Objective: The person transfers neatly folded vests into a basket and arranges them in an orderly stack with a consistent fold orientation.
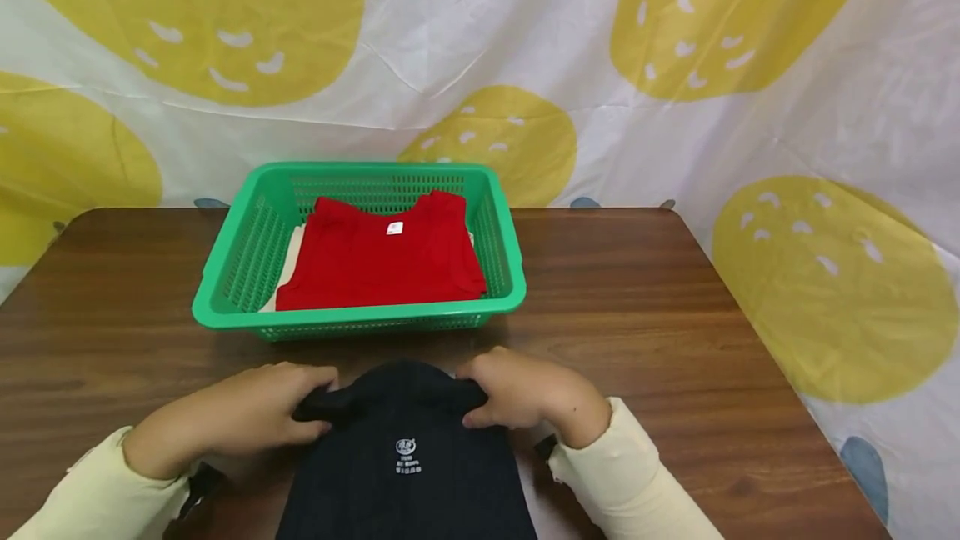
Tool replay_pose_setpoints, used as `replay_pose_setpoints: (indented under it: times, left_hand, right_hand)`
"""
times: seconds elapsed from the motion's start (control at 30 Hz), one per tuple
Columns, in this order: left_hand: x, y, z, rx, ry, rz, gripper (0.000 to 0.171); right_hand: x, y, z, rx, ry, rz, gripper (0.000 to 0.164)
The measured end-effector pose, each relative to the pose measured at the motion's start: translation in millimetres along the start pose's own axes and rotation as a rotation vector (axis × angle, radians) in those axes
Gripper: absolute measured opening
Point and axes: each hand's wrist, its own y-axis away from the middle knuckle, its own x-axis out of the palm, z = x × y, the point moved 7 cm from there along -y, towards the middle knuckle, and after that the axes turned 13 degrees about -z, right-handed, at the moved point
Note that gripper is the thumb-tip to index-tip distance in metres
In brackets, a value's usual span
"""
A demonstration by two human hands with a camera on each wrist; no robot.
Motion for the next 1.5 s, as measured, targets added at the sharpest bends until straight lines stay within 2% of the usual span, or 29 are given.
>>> replay_pose_setpoints:
  times: [0.17,0.37,0.43,0.53,0.73,0.97,1.07,1.23,1.37,1.5]
  left_hand:
    - [-13.8,3.5,-5.1,0.068,0.158,0.059,0.017]
    - [-23.6,12.4,-14.9,0.166,0.281,0.072,0.037]
    - [-25.8,14.7,-17.4,0.19,0.332,0.071,0.035]
    - [-31.4,16.7,-16.5,0.172,0.363,0.04,0.04]
    - [-45.6,19.4,-11.7,0.076,0.363,-0.083,0.068]
    - [-62.9,17.9,-19.2,0.193,0.526,-0.16,0.034]
    - [-77.2,13.8,-18.4,0.194,0.524,-0.221,0.03]
    - [-111.9,0.7,-10.4,0.169,0.452,-0.322,0.035]
    - [-135.2,-14.4,1.8,0.121,0.38,-0.363,0.038]
    - [-151.7,-31.3,11.9,0.04,0.319,-0.379,0.035]
  right_hand:
    - [-14,6,5,0.018,-0.136,0.02,0.034]
    - [-27,15,22,-0.068,-0.144,-0.017,0.03]
    - [-29,16,28,-0.106,-0.142,-0.033,0.027]
    - [-34,19,31,-0.123,-0.142,-0.068,0.023]
    - [-44,22,32,-0.148,-0.158,-0.169,0.02]
    - [-56,24,30,-0.164,-0.309,-0.277,0.024]
    - [-71,21,31,-0.174,-0.321,-0.344,0.024]
    - [-104,4,38,-0.181,-0.258,-0.416,0.023]
    - [-128,-15,37,-0.133,-0.195,-0.403,0.023]
    - [-146,-31,31,-0.081,-0.176,-0.378,0.023]
